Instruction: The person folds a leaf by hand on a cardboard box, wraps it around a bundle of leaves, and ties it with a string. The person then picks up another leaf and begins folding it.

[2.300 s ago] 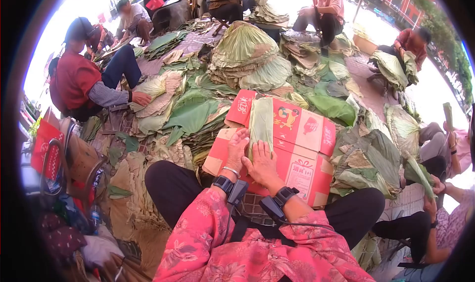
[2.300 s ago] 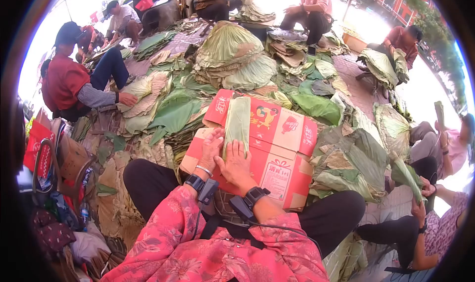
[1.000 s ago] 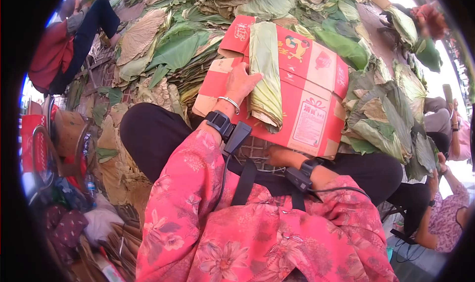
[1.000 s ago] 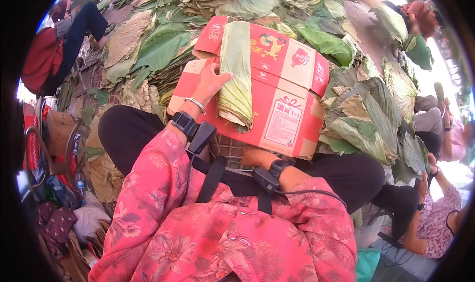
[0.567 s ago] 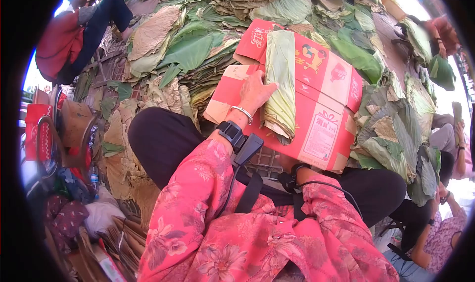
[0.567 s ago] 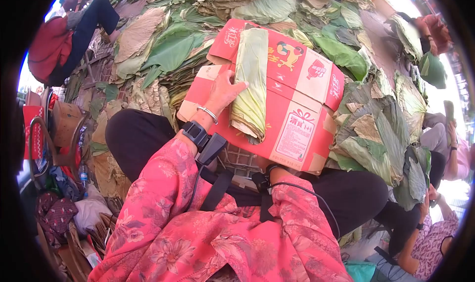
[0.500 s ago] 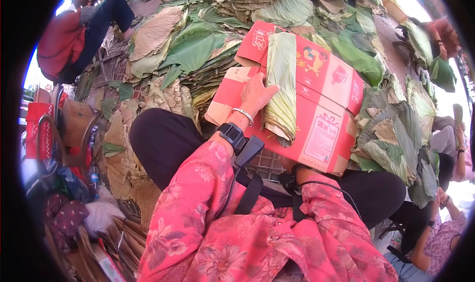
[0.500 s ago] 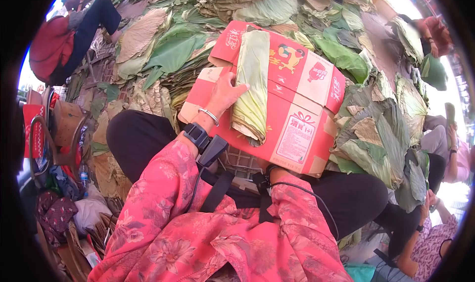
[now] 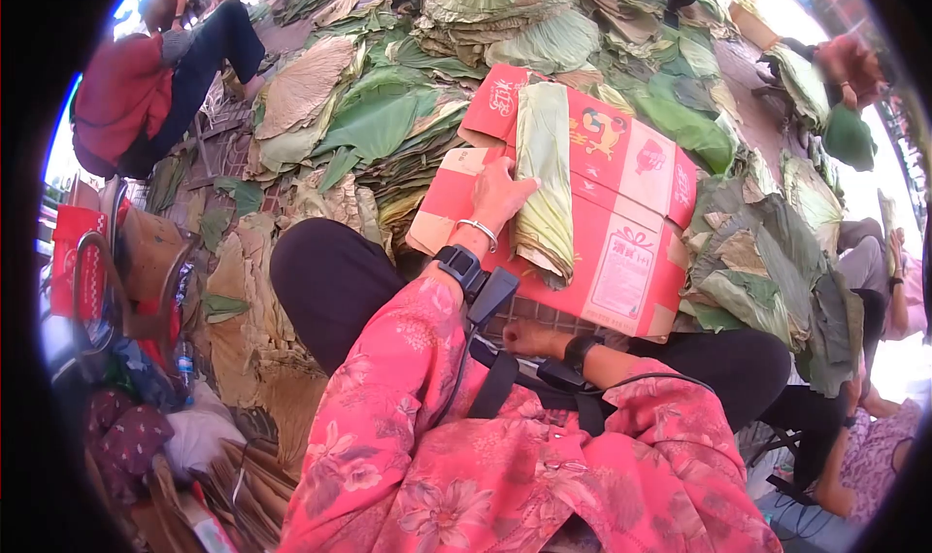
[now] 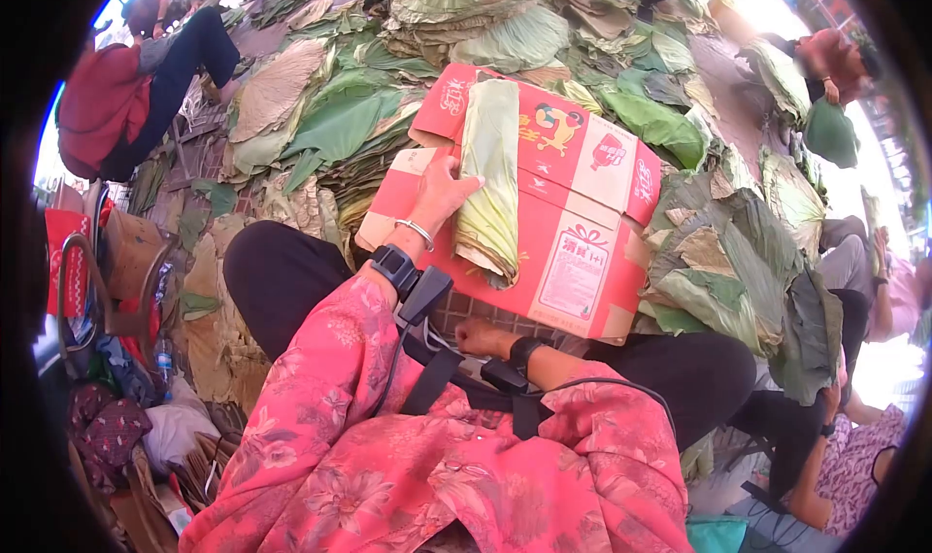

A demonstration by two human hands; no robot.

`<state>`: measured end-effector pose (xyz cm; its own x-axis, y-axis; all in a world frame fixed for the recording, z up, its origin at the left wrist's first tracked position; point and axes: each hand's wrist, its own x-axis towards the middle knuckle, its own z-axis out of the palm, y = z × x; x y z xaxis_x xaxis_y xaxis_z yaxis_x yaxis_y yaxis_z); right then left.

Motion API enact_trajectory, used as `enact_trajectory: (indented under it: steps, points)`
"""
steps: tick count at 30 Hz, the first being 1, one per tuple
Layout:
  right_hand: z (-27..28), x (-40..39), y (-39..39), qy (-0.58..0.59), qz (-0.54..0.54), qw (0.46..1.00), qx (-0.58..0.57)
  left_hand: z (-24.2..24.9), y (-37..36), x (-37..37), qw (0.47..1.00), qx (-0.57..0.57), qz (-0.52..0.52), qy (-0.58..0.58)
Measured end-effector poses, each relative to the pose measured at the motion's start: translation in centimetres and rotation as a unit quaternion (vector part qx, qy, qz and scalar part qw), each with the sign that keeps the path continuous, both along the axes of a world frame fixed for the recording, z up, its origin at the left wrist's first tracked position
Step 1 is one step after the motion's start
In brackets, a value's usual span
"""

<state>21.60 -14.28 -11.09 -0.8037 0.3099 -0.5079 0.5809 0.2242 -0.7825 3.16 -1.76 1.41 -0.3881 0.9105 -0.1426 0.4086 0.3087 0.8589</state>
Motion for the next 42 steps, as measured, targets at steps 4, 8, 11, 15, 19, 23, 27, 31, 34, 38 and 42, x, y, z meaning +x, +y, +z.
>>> enact_trajectory:
  steps: [4,8,11,15,19,23,27,31,34,38,42]
  points:
    - [7.2,-1.6,1.0,0.113,0.094,0.986,0.074,-0.6,0.2,0.2,0.977,0.056,0.039,-0.201]
    - [18.9,-0.4,3.7,0.083,-0.014,0.993,-0.082,1.1,0.1,-1.0,0.84,0.114,0.067,-0.527]
    - [22.7,2.4,6.4,0.206,-0.216,0.938,-0.177,2.6,0.3,-2.5,0.76,0.178,0.049,-0.623]
    - [25.4,6.1,10.2,0.283,-0.322,0.903,-0.026,5.2,-0.2,-3.4,0.697,0.235,0.029,-0.677]
    - [26.2,7.5,11.7,0.353,-0.416,0.837,-0.031,7.5,-1.2,-3.2,0.689,0.256,0.047,-0.677]
    - [25.2,8.6,13.5,0.463,-0.494,0.725,-0.126,7.5,-1.7,-3.9,0.627,0.215,-0.015,-0.748]
    - [26.1,9.7,14.6,0.536,-0.541,0.617,-0.2,9.3,-3.4,-3.6,0.644,0.175,-0.074,-0.741]
    - [24.9,8.8,14.3,0.552,-0.562,0.583,-0.199,9.3,-4.7,-0.7,0.606,0.062,-0.155,-0.778]
    - [23.9,7.2,13.2,0.55,-0.541,0.584,-0.252,7.1,-5.5,4.1,0.645,-0.007,-0.13,-0.753]
    - [22.4,6.2,11.7,0.541,-0.509,0.586,-0.326,7.2,-6.5,6.2,0.639,0.007,-0.108,-0.762]
    - [21.8,7.9,11.5,0.531,-0.526,0.58,-0.324,7.6,-5.6,4.1,0.657,0.019,-0.066,-0.751]
